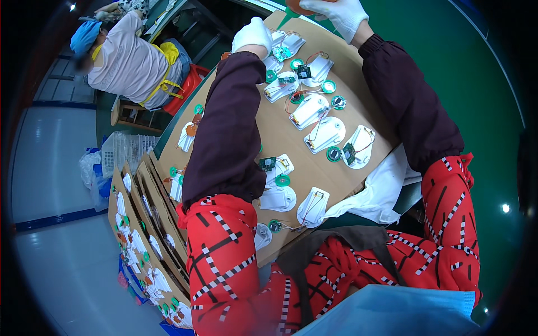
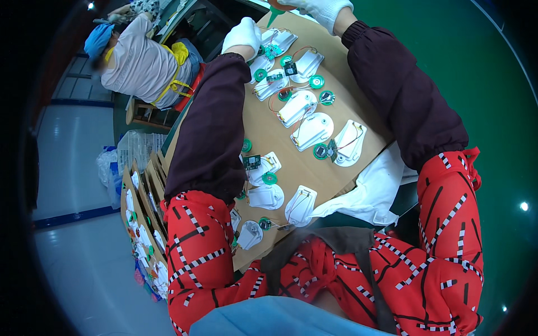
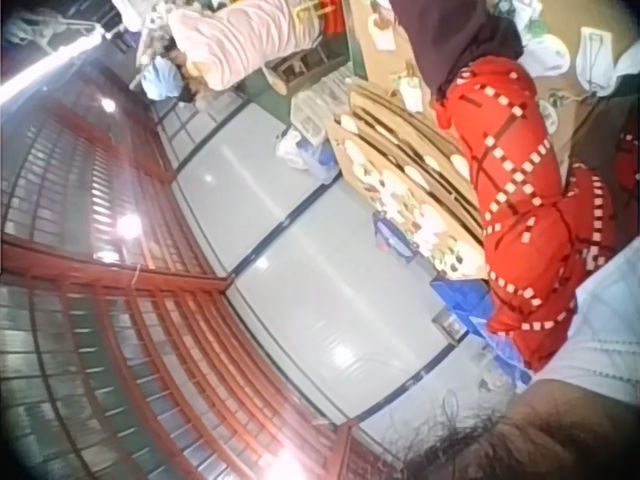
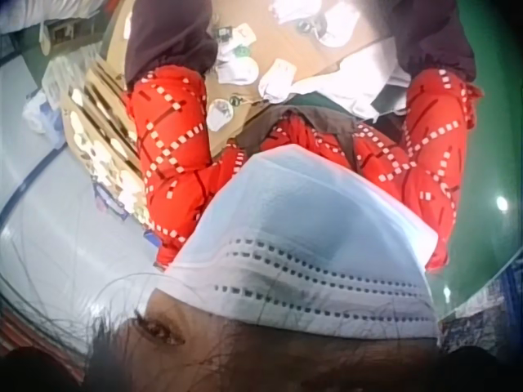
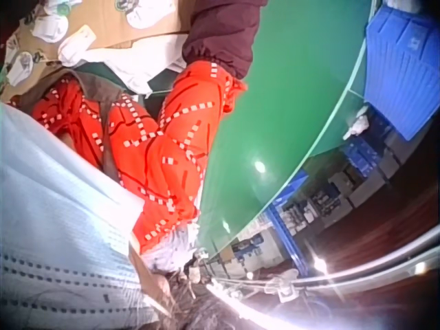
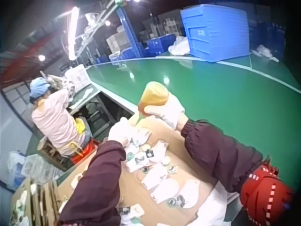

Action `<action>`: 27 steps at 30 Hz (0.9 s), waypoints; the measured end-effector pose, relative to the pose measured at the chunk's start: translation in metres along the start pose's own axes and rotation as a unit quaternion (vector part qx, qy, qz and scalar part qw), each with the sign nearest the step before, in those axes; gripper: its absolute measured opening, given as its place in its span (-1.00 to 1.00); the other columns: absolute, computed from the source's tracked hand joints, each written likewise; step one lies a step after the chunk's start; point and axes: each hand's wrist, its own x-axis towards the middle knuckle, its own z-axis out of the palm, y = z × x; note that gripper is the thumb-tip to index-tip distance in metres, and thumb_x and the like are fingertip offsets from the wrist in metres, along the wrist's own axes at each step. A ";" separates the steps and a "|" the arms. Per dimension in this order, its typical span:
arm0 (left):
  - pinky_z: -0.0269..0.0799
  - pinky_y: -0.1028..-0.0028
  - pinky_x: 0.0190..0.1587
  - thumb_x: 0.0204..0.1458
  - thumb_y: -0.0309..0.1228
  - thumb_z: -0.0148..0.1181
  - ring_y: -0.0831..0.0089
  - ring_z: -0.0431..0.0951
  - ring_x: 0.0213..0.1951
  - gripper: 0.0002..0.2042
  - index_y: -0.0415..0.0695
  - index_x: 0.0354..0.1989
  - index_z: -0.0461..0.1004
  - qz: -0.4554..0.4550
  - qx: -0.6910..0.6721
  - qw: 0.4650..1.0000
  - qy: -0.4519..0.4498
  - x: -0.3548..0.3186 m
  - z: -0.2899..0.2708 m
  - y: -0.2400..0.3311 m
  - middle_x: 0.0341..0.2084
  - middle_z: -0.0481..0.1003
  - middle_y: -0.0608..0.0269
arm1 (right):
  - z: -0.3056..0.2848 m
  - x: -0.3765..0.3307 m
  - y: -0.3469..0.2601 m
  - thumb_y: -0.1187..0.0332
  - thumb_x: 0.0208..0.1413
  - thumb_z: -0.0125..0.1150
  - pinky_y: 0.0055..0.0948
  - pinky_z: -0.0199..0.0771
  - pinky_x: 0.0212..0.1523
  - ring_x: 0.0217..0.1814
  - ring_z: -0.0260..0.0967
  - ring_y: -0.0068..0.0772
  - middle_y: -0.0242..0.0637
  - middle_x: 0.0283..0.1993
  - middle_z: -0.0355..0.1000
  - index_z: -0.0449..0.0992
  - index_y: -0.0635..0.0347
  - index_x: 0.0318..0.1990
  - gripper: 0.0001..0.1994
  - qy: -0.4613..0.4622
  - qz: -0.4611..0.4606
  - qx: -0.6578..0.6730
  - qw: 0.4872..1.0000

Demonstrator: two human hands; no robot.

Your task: Applying liquid from a squeeze bottle to small plastic components arranged on a cardboard template.

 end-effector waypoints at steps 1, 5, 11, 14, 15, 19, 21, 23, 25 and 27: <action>0.44 0.13 0.01 0.19 -0.19 -0.01 -0.07 0.57 -0.09 -0.67 -0.16 -0.04 0.42 -0.004 0.000 1.000 0.003 0.001 0.000 0.001 -0.18 0.56 -0.15 | 0.001 0.001 0.002 0.50 -0.12 0.45 -0.45 0.54 -0.12 -0.14 0.49 -0.48 -0.32 -0.11 0.53 0.48 0.24 -0.03 -0.56 -0.023 -0.004 0.005 1.000; 0.44 0.12 0.00 0.20 -0.19 -0.04 -0.08 0.57 -0.08 -0.68 -0.15 -0.04 0.41 0.023 0.006 1.000 0.012 0.004 0.002 0.003 -0.18 0.56 -0.18 | 0.008 -0.001 0.008 0.35 -0.17 0.50 -0.41 0.50 -0.04 -0.10 0.50 -0.40 -0.30 -0.12 0.54 0.50 0.18 -0.07 -0.55 -0.065 -0.030 -0.038 0.997; 0.47 0.13 -0.01 0.13 -0.26 0.05 0.04 0.59 -0.07 -0.66 -0.21 -0.01 0.40 0.012 0.028 1.000 0.002 0.003 -0.002 0.005 -0.14 0.56 -0.12 | 0.027 -0.004 -0.007 -0.02 -0.28 0.52 -0.33 0.46 -0.01 -0.06 0.49 -0.17 -0.17 -0.11 0.52 0.46 0.08 -0.03 -0.36 -0.041 -0.016 -0.318 0.947; 0.47 0.15 -0.01 0.13 -0.22 0.07 0.05 0.59 -0.06 -0.64 -0.18 0.01 0.42 0.021 0.037 0.999 -0.003 0.008 0.002 0.004 -0.11 0.56 -0.09 | 0.030 -0.005 -0.010 -0.02 -0.27 0.52 -0.32 0.46 0.00 -0.04 0.49 -0.15 -0.16 -0.09 0.52 0.46 0.08 -0.06 -0.38 -0.023 0.008 -0.328 0.944; 0.47 0.16 -0.01 0.11 -0.21 0.09 0.07 0.59 -0.06 -0.64 -0.15 0.01 0.46 0.022 0.034 0.999 -0.008 0.008 0.002 0.006 -0.12 0.57 -0.06 | 0.029 -0.006 -0.010 -0.03 -0.27 0.52 -0.32 0.46 0.00 -0.03 0.49 -0.13 -0.15 -0.09 0.52 0.46 0.08 -0.07 -0.39 -0.019 0.011 -0.335 0.942; 0.50 0.22 -0.02 0.06 -0.19 0.17 0.12 0.59 -0.06 -0.65 -0.06 -0.02 0.56 0.053 0.056 0.996 -0.039 0.007 0.002 0.009 -0.13 0.58 0.02 | 0.026 -0.005 -0.005 -0.03 -0.27 0.52 -0.31 0.46 0.00 -0.02 0.48 -0.11 -0.13 -0.08 0.52 0.46 0.08 -0.06 -0.38 -0.018 -0.005 -0.331 0.944; 0.49 0.24 -0.02 0.04 -0.09 0.20 0.13 0.59 -0.08 -0.59 -0.04 0.00 0.55 0.057 0.072 0.995 -0.048 0.012 0.006 0.004 -0.13 0.58 0.03 | 0.029 -0.005 -0.005 -0.03 -0.26 0.51 -0.31 0.46 0.00 -0.03 0.48 -0.10 -0.12 -0.09 0.52 0.46 0.08 -0.07 -0.39 -0.016 -0.007 -0.325 0.946; 0.49 0.26 -0.01 0.02 0.01 0.22 0.13 0.59 -0.09 -0.52 -0.02 0.02 0.54 0.061 0.088 0.993 -0.056 0.013 0.006 0.000 -0.12 0.58 0.03 | 0.032 -0.005 -0.005 -0.02 -0.25 0.51 -0.31 0.46 0.00 -0.04 0.49 -0.09 -0.12 -0.10 0.52 0.47 0.08 -0.08 -0.41 -0.022 -0.018 -0.333 0.943; 0.50 0.27 -0.04 0.00 0.01 0.24 0.14 0.60 -0.12 -0.52 -0.04 0.00 0.55 0.056 0.079 0.993 -0.069 0.010 0.004 0.005 -0.16 0.59 0.03 | 0.031 -0.005 -0.004 -0.02 -0.24 0.51 -0.30 0.46 -0.01 -0.04 0.49 -0.09 -0.12 -0.12 0.52 0.47 0.09 -0.09 -0.42 -0.025 -0.026 -0.344 0.938; 0.51 0.27 -0.05 -0.02 0.00 0.26 0.14 0.61 -0.12 -0.52 -0.05 0.00 0.55 0.057 0.082 0.993 -0.062 0.006 0.002 0.008 -0.17 0.59 0.04 | 0.030 -0.004 -0.006 -0.02 -0.24 0.50 -0.29 0.46 -0.02 -0.06 0.48 -0.07 -0.12 -0.14 0.52 0.48 0.09 -0.12 -0.44 -0.042 -0.020 -0.371 0.927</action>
